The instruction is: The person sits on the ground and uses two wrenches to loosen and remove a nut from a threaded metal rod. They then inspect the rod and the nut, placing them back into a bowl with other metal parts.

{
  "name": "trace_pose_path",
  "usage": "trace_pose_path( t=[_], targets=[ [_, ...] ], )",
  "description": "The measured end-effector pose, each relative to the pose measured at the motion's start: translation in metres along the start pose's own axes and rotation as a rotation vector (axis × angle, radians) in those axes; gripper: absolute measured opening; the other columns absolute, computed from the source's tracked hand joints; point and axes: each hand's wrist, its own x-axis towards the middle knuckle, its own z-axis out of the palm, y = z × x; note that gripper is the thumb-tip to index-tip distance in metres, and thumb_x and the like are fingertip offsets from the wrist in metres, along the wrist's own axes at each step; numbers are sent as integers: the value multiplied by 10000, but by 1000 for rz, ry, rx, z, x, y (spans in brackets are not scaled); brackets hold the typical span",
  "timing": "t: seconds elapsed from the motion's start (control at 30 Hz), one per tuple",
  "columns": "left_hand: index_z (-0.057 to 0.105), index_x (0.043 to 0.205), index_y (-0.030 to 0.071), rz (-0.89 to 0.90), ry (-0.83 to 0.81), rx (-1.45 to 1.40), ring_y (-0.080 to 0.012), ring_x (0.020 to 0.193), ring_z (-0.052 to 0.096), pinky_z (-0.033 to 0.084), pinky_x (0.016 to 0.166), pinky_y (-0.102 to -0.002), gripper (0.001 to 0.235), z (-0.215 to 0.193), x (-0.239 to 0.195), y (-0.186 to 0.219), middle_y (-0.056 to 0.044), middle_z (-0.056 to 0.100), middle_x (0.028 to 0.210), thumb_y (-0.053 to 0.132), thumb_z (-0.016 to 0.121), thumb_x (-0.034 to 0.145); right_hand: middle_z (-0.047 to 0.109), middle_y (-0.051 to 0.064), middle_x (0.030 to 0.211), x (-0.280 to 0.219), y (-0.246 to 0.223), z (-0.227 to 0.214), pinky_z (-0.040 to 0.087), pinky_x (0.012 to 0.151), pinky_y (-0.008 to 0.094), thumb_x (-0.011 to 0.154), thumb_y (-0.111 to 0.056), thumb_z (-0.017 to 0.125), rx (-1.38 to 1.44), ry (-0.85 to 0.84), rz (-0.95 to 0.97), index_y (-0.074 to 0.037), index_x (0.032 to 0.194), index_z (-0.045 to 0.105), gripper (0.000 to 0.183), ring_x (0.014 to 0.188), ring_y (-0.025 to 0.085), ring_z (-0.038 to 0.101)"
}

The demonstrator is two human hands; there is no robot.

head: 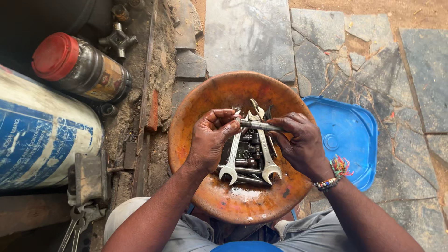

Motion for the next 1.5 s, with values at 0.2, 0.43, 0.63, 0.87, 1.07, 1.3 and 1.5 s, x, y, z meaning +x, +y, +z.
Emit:
trace_pose_path(
  t=[0.2,0.43,0.63,0.87,1.07,1.3,1.5],
  targets=[
    [669,1083,17,-106,114,-123,-149,815,713,622,737,-314,196,-1,0,-12,-68,724,937,99,742,921,722,98,968,-7,-10,3,549,783,385,820,-61,812,-43,98,-37,-67,1027,744,219,904,281,706],
    [666,1022,48,-108,193,-183,-113,711,665,581,646,-274,197,-3,-4,-29,-29,711,833,166,776,909,705,98,1000,-10,-14,3,519,805,434,813,-49,811,-157,122,-164,-79,1029,730,233,938,314,660],
    [631,995,66,-117,215,-141,-93,722,657,584,657,-257,218,-3,-7,-26,-21,682,826,217,768,919,704,94,1004,-11,-14,3,518,796,425,800,-40,814,-132,89,-192,-66,1014,714,238,930,301,659],
    [645,996,71,-83,205,-181,-104,734,648,572,683,-284,194,-4,-4,-31,-20,685,852,201,767,920,708,90,972,-9,-13,6,527,789,407,785,-37,813,-119,97,-197,-64,984,704,228,907,296,666],
    [683,1066,47,-19,109,-210,-136,856,675,590,809,-320,147,-6,-2,-25,-49,707,955,108,738,944,704,106,919,-9,-11,2,529,694,372,819,-99,810,21,27,-132,-38,1023,728,229,803,282,673],
    [671,1098,57,-56,-109,-253,-172,1114,701,601,991,-352,241,2,-5,4,-123,702,1189,13,691,862,681,-26,726,-10,15,10,498,578,249,902,-164,767,345,-253,346,-35,989,752,157,660,37,565],
    [723,1175,28,-193,79,663,-225,734,558,468,629,-346,210,6,6,26,-174,630,866,210,667,1087,615,-7,690,-7,17,6,461,541,261,831,-169,835,321,-303,348,-30,951,760,198,631,54,518]
  ],
)
